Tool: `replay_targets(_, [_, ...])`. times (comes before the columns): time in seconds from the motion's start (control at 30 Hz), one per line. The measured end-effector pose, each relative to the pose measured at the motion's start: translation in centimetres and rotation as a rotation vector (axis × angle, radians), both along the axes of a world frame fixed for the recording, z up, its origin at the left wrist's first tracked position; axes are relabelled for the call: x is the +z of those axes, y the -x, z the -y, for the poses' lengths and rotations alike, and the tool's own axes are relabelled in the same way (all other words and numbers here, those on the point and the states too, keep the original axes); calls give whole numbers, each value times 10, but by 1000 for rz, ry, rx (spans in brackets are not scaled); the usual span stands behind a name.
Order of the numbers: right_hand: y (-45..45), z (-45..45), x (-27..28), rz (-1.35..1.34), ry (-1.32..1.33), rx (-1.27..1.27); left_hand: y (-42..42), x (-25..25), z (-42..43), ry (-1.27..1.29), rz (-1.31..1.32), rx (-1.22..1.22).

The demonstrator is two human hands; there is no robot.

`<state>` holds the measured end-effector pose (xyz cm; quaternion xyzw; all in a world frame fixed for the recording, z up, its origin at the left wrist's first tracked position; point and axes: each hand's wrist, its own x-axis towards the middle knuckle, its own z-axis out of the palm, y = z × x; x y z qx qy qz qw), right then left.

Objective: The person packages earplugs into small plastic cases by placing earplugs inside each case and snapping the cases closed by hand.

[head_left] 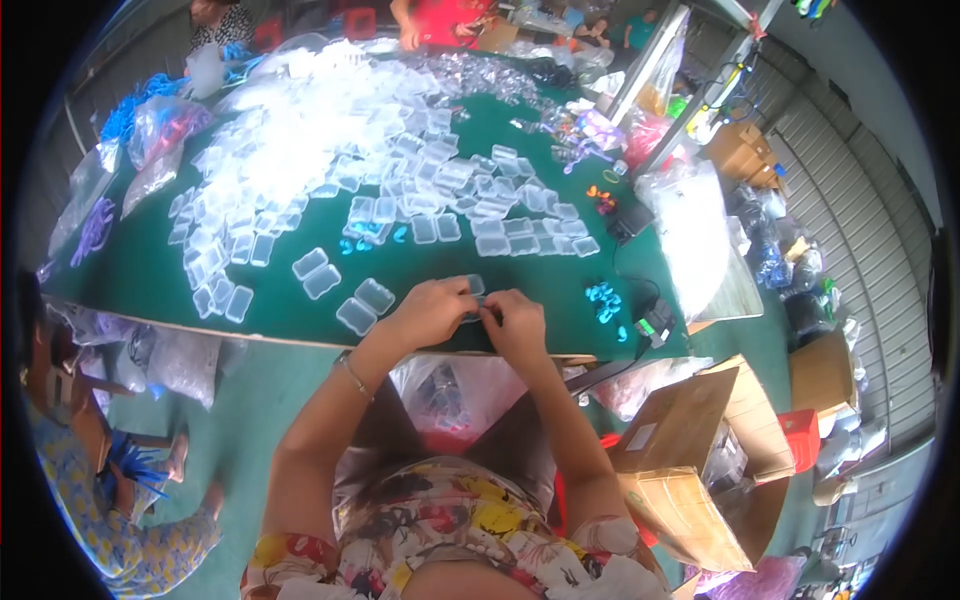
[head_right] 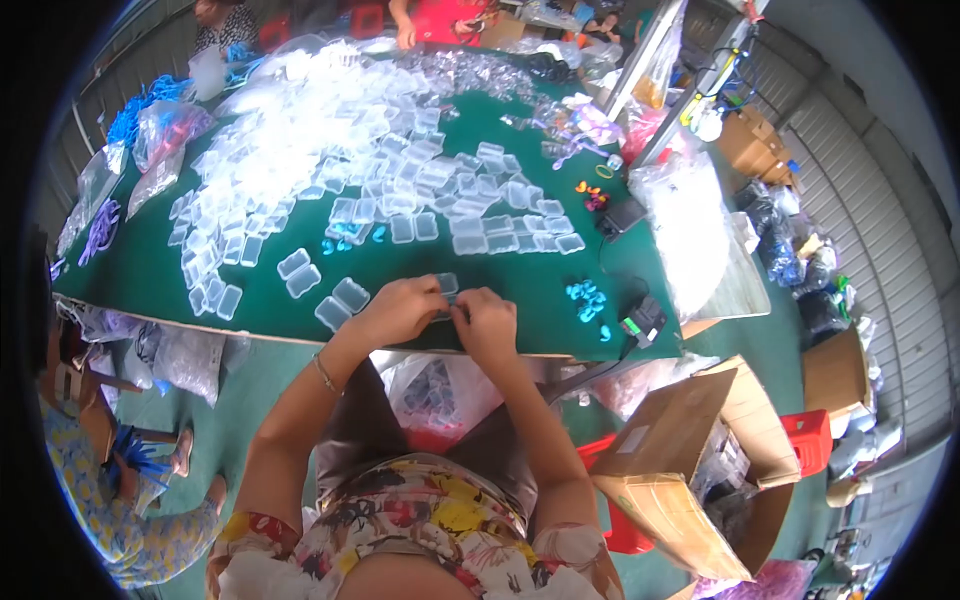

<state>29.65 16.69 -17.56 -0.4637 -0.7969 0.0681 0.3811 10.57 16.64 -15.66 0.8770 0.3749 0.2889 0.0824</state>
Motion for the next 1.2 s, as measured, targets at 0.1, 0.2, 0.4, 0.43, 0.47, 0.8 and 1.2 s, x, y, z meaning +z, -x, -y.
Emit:
replay_targets(0.1, [-1, 0, 4, 95, -62, 5, 0, 4, 7, 48, 106, -21])
replay_targets(0.2, [-4, -11, 13, 31, 53, 18, 0, 15, 20, 19, 146, 53])
replay_targets(0.4, [3, -43, 0, 157, -7, 23, -6, -13, 22, 21, 139, 228])
replay_targets(0.43, [1, -47, -1, 200, 13, 76, -6, -12, 23, 0, 133, 209])
replay_targets(0.47, [-5, -56, -8, 123, 79, 158, -6, -11, 24, 15, 150, 222])
replay_targets(0.8, [-1, -60, 12, 59, 263, 333, -11, -13, 29, 22, 230, 226])
replay_targets(1.2, [-19, -24, 6, -15, -178, 446, -20, -21, 26, -108, 199, 279])
